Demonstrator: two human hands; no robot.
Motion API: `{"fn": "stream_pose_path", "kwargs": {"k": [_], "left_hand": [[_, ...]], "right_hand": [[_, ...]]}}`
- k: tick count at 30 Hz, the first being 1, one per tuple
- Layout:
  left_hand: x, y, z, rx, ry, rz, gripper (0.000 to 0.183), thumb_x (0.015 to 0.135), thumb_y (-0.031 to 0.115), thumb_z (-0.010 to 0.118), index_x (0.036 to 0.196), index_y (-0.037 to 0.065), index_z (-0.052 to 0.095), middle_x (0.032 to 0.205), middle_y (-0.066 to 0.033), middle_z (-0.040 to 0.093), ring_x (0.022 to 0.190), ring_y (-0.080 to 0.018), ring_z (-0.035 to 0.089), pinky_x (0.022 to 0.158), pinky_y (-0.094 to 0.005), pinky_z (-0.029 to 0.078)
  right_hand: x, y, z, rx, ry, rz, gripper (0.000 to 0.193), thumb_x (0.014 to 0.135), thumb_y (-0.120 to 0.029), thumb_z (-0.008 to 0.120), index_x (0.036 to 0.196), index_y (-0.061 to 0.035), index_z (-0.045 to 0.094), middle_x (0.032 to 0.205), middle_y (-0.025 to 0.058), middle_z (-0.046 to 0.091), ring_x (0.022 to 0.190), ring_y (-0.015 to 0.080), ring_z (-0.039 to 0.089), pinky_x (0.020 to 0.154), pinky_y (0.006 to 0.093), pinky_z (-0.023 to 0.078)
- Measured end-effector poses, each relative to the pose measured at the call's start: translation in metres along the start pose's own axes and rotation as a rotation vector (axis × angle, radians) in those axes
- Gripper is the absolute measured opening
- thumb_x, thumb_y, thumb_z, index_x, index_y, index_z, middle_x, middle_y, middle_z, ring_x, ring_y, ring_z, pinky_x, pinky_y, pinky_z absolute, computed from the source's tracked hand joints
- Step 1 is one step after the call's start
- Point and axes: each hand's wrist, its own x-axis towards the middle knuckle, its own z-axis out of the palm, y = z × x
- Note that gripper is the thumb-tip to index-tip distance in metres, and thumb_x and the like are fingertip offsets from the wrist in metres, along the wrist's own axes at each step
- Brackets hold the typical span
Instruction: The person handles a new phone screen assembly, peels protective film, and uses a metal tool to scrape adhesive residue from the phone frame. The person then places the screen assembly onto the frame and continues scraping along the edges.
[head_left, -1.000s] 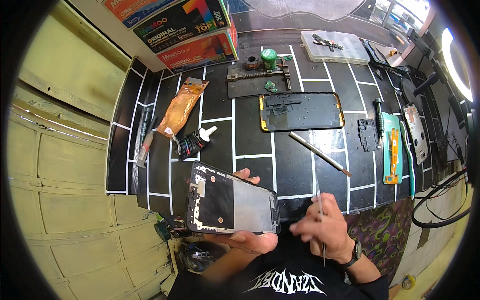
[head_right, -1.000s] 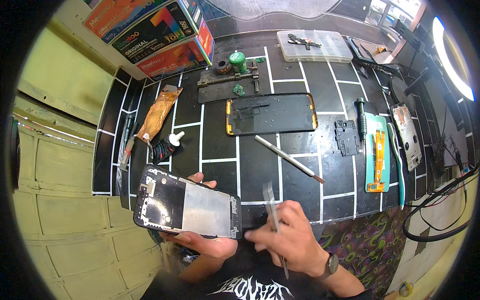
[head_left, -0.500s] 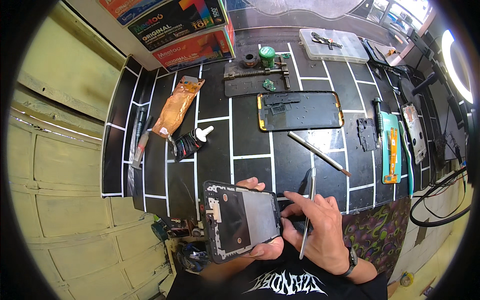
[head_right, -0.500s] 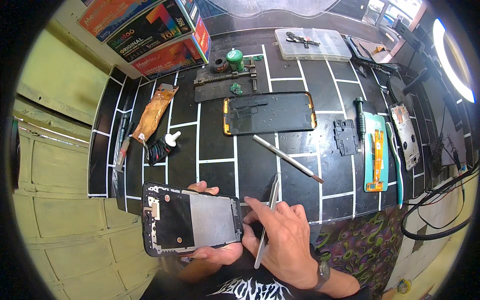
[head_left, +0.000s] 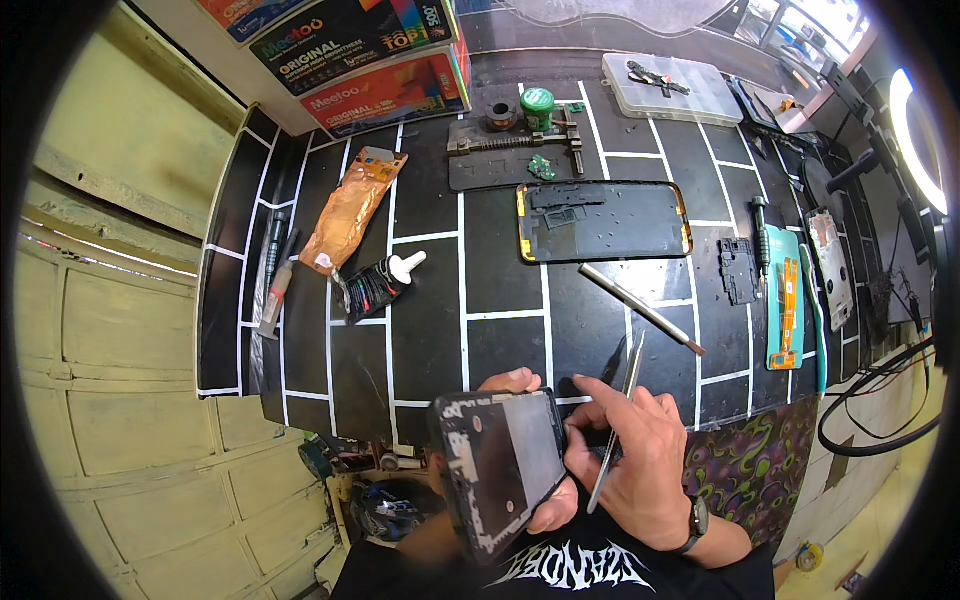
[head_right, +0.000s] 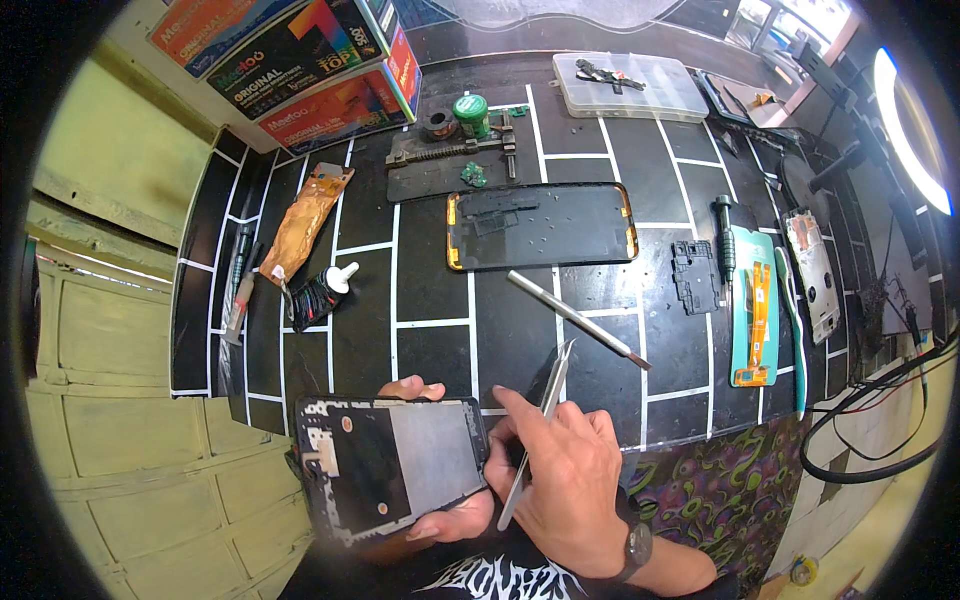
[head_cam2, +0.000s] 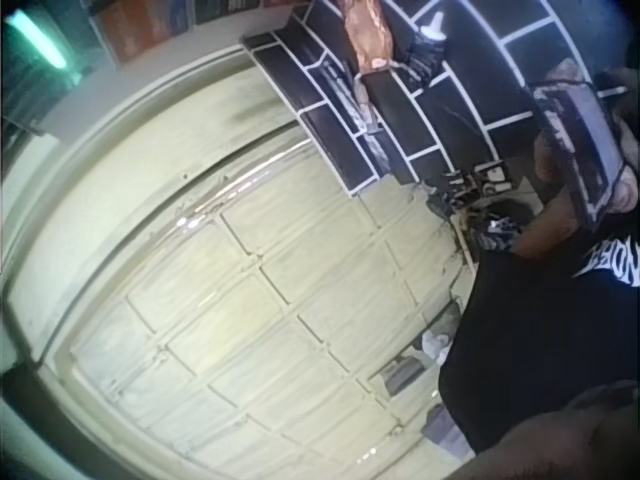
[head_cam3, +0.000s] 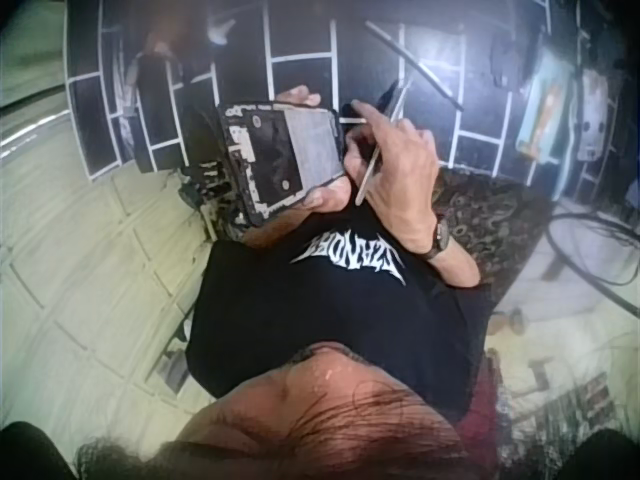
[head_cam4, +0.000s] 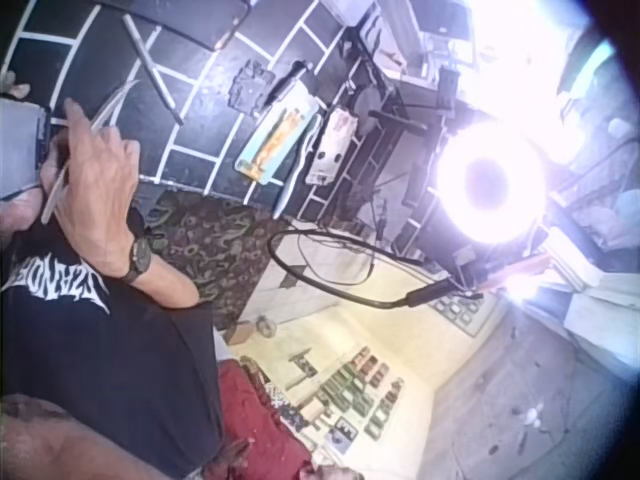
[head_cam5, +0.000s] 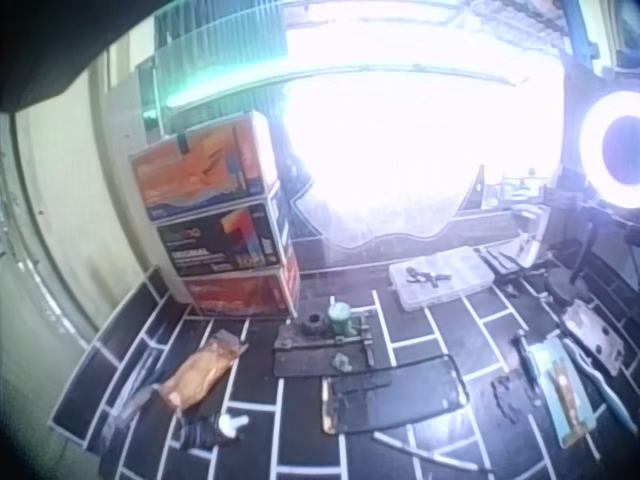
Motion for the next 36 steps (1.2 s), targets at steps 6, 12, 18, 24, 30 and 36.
{"fn": "stream_pose_path", "kwargs": {"k": [6, 12, 18, 24, 30, 36], "left_hand": [[-0.001, -0.011, -0.021, -0.042, -0.284, 0.080, 0.088, 0.097, 0.064, 0.037, 0.155, 0.001, 0.015, 0.131, -0.0357, 0.043, 0.112, -0.0424, 0.057, 0.095, -0.0496, 0.053], [-0.010, -0.010, -0.025, 0.039, -0.229, 0.028, 0.092, 0.099, 0.066, 0.037, 0.161, 0.003, 0.010, 0.139, -0.0344, 0.041, 0.116, -0.0426, 0.056, 0.097, -0.0483, 0.052], [-0.013, 0.002, -0.024, 0.119, -0.252, -0.079, 0.095, 0.098, 0.070, 0.036, 0.160, 0.002, 0.011, 0.138, -0.0349, 0.042, 0.117, -0.0422, 0.055, 0.098, -0.0494, 0.052], [-0.016, -0.007, -0.022, 0.096, -0.183, 0.020, 0.098, 0.097, 0.073, 0.034, 0.160, 0.001, 0.012, 0.138, -0.0357, 0.041, 0.113, -0.0445, 0.057, 0.094, -0.0501, 0.053], [-0.006, -0.018, -0.029, 0.071, -0.282, 0.163, 0.096, 0.098, 0.072, 0.035, 0.160, 0.002, 0.014, 0.141, -0.0350, 0.039, 0.113, -0.0461, 0.057, 0.091, -0.0494, 0.055], [-0.002, -0.006, -0.026, 0.103, -0.286, 0.010, 0.093, 0.098, 0.072, 0.035, 0.160, 0.005, 0.016, 0.140, -0.0352, 0.041, 0.113, -0.0460, 0.057, 0.089, -0.0488, 0.057]], "right_hand": [[-0.011, 0.014, 0.001, 0.214, 0.165, 0.012, 0.051, 0.078, 0.004, 0.076, 0.128, -0.0006, 0.064, 0.089, 0.0040, 0.074, 0.076, 0.0220, 0.063, 0.070, 0.0353, 0.041], [-0.009, 0.009, -0.005, 0.171, 0.075, -0.058, 0.059, 0.074, 0.001, 0.080, 0.131, -0.0015, 0.063, 0.092, 0.0007, 0.073, 0.078, 0.0201, 0.061, 0.073, 0.0347, 0.040], [-0.005, 0.002, 0.001, 0.047, 0.036, -0.014, 0.064, 0.071, -0.005, 0.082, 0.132, -0.0046, 0.063, 0.087, -0.0017, 0.070, 0.077, 0.0200, 0.056, 0.072, 0.0352, 0.036], [-0.007, 0.008, 0.013, 0.035, 0.142, -0.023, 0.064, 0.072, -0.004, 0.082, 0.133, -0.0050, 0.063, 0.085, -0.0018, 0.068, 0.078, 0.0202, 0.056, 0.074, 0.0359, 0.036], [-0.007, 0.006, 0.000, 0.085, 0.056, -0.052, 0.065, 0.072, -0.004, 0.082, 0.133, -0.0062, 0.063, 0.087, -0.0026, 0.068, 0.079, 0.0196, 0.057, 0.072, 0.0350, 0.037], [-0.008, 0.013, 0.014, 0.012, 0.192, -0.111, 0.056, 0.073, -0.002, 0.082, 0.127, -0.0071, 0.067, 0.087, 0.0004, 0.070, 0.078, 0.0198, 0.060, 0.069, 0.0352, 0.038]]}}
